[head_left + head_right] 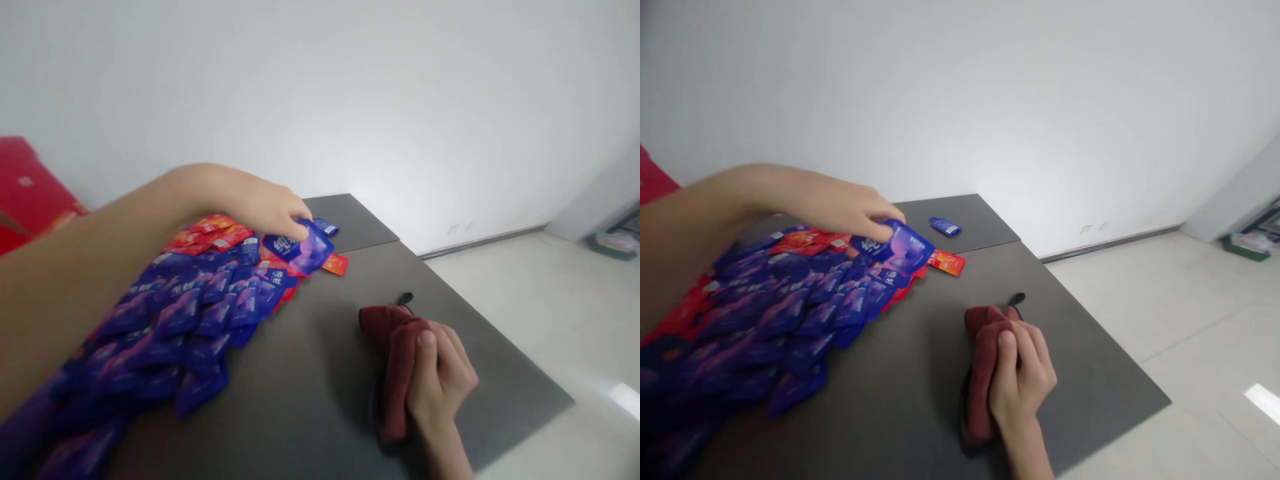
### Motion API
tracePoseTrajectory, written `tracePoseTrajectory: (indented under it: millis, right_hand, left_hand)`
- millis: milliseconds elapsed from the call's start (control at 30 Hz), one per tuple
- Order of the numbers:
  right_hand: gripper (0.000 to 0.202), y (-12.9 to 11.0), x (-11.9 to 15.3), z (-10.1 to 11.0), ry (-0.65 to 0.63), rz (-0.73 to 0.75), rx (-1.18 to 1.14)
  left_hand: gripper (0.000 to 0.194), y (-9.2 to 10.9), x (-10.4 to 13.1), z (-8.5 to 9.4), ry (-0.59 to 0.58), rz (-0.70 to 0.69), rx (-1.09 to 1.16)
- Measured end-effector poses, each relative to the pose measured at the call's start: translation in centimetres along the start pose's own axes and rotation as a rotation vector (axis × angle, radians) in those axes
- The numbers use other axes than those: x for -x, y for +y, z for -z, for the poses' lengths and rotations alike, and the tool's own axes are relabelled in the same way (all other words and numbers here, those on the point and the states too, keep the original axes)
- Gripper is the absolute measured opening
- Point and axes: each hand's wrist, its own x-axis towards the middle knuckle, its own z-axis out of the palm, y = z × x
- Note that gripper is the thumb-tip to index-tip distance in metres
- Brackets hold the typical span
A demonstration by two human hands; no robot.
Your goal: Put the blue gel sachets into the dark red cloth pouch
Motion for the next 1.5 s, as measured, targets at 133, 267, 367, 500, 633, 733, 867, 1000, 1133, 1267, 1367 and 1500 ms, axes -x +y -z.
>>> tracePoseTrajectory:
  millis: [133,267,367,500,633,733,867,1000,1133,1267,1367,1500]
  right_hand:
    - [0.037,0.7,-0.4,-0.1,0.018,-0.175,-0.070]
    - [0.041,1.6,-0.3,-0.4,0.016,-0.245,-0.116]
    - [0.041,1.9,0.0,-0.6,0.015,-0.238,-0.105]
    - [0.037,1.5,0.4,-0.8,-0.039,-0.147,-0.064]
    - [0.037,0.8,0.4,-1.0,-0.092,-0.078,-0.047]
    - [0.036,-0.1,-0.2,-1.2,-0.126,-0.002,-0.050]
    - [0.034,-2.4,-2.0,-1.1,-0.086,0.105,-0.064]
    - [0.030,-6.4,-3.1,-0.6,-0.273,0.281,-0.202]
    - [0.030,-10.0,-0.1,-0.6,-0.821,0.640,-0.236]
    - [0.039,-10.6,5.2,-2.7,-1.158,0.983,-0.094]
    - [0.037,-9.5,6.5,-5.3,-1.234,0.959,0.002]
    - [0.039,-8.3,3.9,-7.6,-1.210,0.806,0.134]
  left_hand:
    - [0.026,5.3,6.7,-2.0,-0.423,-0.089,0.153]
    - [0.022,7.8,8.1,-7.9,-0.615,-0.188,0.217]
    - [0.036,7.8,6.9,-11.6,-0.418,-0.175,0.136]
    - [0.051,7.8,6.4,-13.3,0.055,-0.048,-0.017]
    - [0.040,10.1,9.7,-14.9,0.561,0.001,-0.139]
    - [0.041,12.9,12.9,-18.1,0.622,0.258,-0.116]
    - [0.049,15.4,14.2,-23.0,0.396,0.452,-0.071]
    - [0.037,15.7,14.4,-25.5,0.363,0.322,-0.067]
    - [0.029,15.9,16.5,-26.7,0.470,0.044,-0.010]
    - [0.034,16.6,19.4,-27.1,0.487,0.012,-0.008]
    - [0.038,16.7,20.6,-27.2,0.561,-0.022,-0.057]
    - [0.039,17.0,20.2,-29.1,0.735,-0.003,-0.104]
